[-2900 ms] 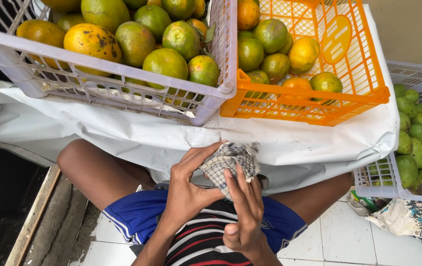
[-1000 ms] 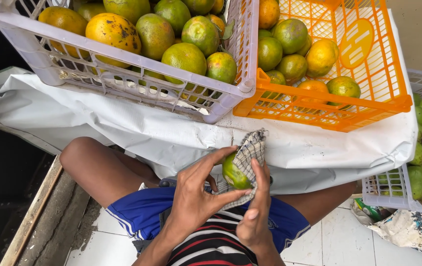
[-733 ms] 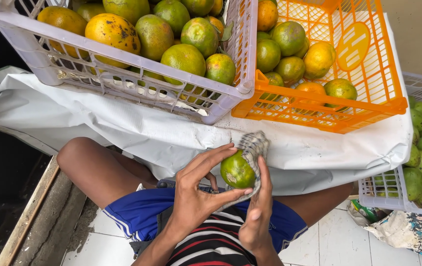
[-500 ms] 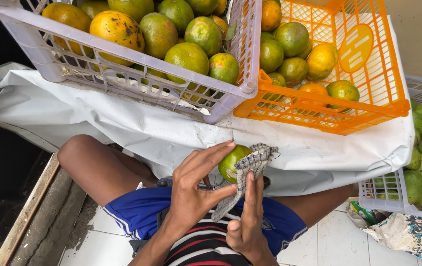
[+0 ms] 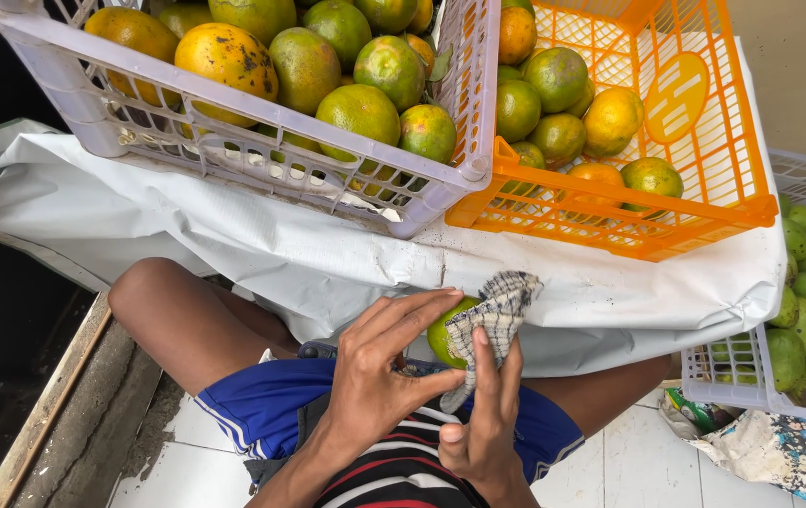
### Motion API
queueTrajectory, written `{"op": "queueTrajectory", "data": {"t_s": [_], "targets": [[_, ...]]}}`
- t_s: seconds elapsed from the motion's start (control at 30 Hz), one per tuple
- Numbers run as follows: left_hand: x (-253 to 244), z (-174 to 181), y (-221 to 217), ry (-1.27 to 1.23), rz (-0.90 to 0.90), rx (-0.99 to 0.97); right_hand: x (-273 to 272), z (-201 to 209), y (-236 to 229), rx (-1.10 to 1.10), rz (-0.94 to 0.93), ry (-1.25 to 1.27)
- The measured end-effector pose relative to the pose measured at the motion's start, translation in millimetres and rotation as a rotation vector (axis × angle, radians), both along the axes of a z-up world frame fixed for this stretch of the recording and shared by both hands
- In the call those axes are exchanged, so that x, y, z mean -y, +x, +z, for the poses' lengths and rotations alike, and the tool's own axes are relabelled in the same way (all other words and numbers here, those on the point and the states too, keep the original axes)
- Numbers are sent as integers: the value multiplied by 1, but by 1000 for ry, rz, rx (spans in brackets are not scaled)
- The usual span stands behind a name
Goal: Wiping citrus fruits with a cloth and sorting them into plastic crates.
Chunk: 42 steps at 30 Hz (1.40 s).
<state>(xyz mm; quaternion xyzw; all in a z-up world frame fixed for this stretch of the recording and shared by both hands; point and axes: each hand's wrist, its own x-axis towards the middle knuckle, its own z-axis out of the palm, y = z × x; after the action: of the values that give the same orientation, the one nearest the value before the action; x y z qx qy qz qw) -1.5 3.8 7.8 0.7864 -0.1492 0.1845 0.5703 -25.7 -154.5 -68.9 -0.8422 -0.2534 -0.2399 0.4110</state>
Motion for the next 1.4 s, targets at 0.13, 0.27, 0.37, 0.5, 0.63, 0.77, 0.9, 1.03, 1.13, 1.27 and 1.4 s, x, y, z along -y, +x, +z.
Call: {"op": "queueTrajectory", "data": {"t_s": [0.13, 0.27, 0.37, 0.5, 0.63, 0.77, 0.9, 1.03, 1.13, 1.27, 1.4], "targets": [[-1, -2, 2, 46, -34, -9, 8, -15, 1, 78, -33, -88], [-1, -5, 3, 15, -179, -27, 11, 25, 10, 46, -22, -61], [-2, -11, 2, -184, -303, -200, 12, 45, 12, -114, 57, 113], [0, -15, 3, -309, -296, -224, 7, 39, 6, -375, 211, 546], [6, -2, 5, -381, -166, -227, -6, 34, -3, -473, 237, 781], [7, -3, 7, -250, -98, -119, -15, 28, -7, -439, 287, 886], [3, -2, 5, -67, -220, -38, -3, 32, 2, -471, 294, 979], [1, -4, 8, 97, -261, 89, 12, 44, 11, -621, 463, 1227], [1, -13, 6, 204, -201, 132, 8, 66, 12, -788, 585, 1376], [3, -16, 8, 212, -138, 137, 28, 19, 2, -1015, 117, 1486], [-1, -12, 9, 218, -218, 42, 33, 30, 21, -1162, 343, 1524]]}}
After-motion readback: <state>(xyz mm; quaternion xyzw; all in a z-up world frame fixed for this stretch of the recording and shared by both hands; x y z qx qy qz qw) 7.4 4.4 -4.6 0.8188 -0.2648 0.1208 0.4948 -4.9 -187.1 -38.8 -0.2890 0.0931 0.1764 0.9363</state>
